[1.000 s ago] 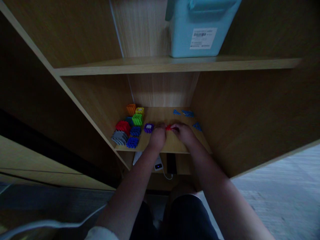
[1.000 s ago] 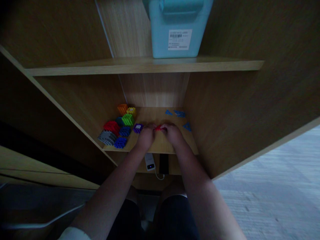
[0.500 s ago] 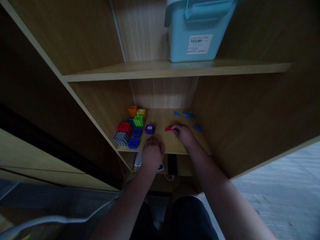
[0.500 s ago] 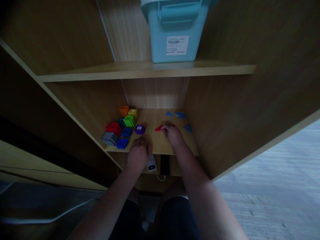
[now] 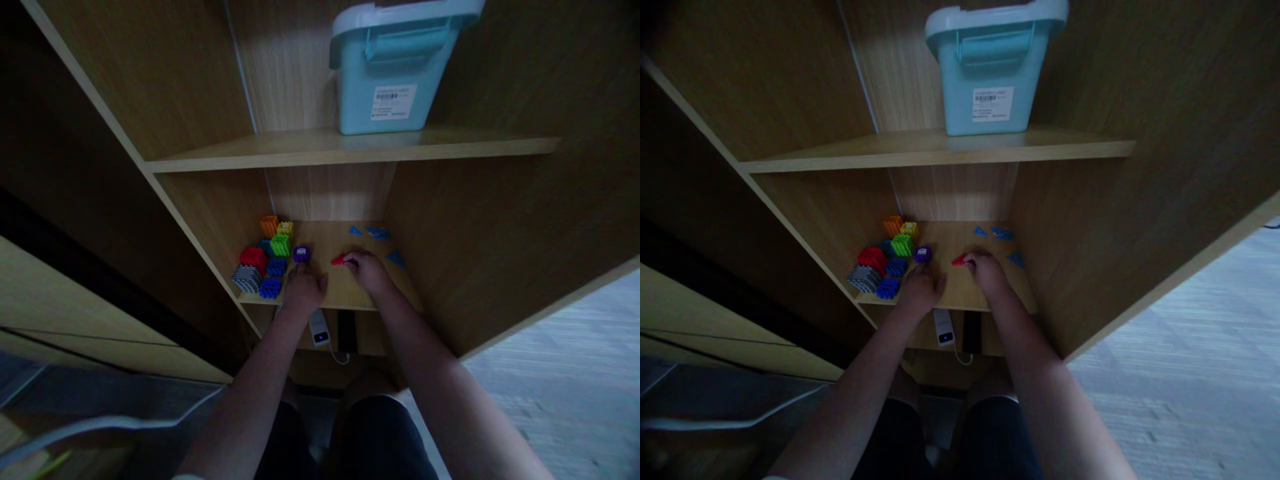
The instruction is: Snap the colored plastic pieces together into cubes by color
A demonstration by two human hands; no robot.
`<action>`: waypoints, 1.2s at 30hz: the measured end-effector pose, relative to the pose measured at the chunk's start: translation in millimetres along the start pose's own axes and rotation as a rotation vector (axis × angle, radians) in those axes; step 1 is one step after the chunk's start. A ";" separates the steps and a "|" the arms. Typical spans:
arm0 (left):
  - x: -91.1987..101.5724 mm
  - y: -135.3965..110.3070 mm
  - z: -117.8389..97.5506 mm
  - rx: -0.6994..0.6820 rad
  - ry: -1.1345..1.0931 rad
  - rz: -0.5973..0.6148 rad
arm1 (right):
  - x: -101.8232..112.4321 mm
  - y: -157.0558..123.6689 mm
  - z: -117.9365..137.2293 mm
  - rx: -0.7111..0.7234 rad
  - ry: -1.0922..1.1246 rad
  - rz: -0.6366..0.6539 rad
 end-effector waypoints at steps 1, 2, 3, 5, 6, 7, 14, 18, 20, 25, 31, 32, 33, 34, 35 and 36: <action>-2.5 3.8 1.9 0.006 0.000 0.013 | -0.2 0.1 0.2 0.003 0.001 0.002; -5.1 7.6 3.8 0.012 -0.003 0.025 | -0.4 0.2 0.4 0.006 0.002 0.005; -7.7 11.3 5.7 0.017 -0.008 0.033 | -0.7 0.4 0.5 0.007 0.002 0.008; -12.5 17.8 9.0 0.028 -0.027 0.038 | -0.9 0.7 0.2 0.002 0.003 0.013; -14.5 20.6 10.7 0.036 -0.039 0.034 | -0.8 0.8 -0.1 -0.004 0.005 0.012; -16.2 23.0 12.1 0.043 -0.049 0.026 | -0.8 0.8 -0.4 -0.007 0.008 0.013; -23.9 37.5 15.0 0.071 -0.085 0.002 | -1.8 1.0 -2.7 0.003 0.015 0.007; -25.5 45.5 9.9 0.016 -0.141 -0.008 | -2.4 1.2 -3.2 0.010 0.016 0.005; -26.9 46.7 8.7 -0.006 -0.134 -0.010 | -2.5 1.0 -2.8 0.010 0.008 0.009; -21.2 43.0 11.8 0.038 -0.130 -0.046 | -2.6 0.4 4.1 0.026 -0.030 0.033; 17.8 39.0 7.7 0.006 -0.130 -0.281 | -34.8 3.5 43.8 0.111 0.010 0.108; 21.8 38.2 6.6 -0.007 -0.120 -0.304 | -44.5 5.0 52.7 0.127 -0.001 0.117; 25.0 37.3 5.2 -0.023 -0.112 -0.323 | -55.4 6.6 61.0 0.137 -0.018 0.134; 27.5 36.5 3.7 -0.039 -0.109 -0.340 | -65.8 8.6 68.3 0.138 -0.026 0.148; 29.1 35.8 2.5 -0.052 -0.109 -0.351 | -74.8 10.9 73.9 0.130 -0.035 0.154; 30.2 35.4 1.8 -0.058 -0.114 -0.359 | -83.0 12.8 78.9 0.125 -0.046 0.165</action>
Point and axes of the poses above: each hand's wrist, its own y-axis towards the middle knuckle, its own x-axis out of the back of the hand, z = x × y, the point moved 10 cm from there along y, towards the middle knuckle, and after that the axes turned 11 degrees about -z, right-handed, at the moved point
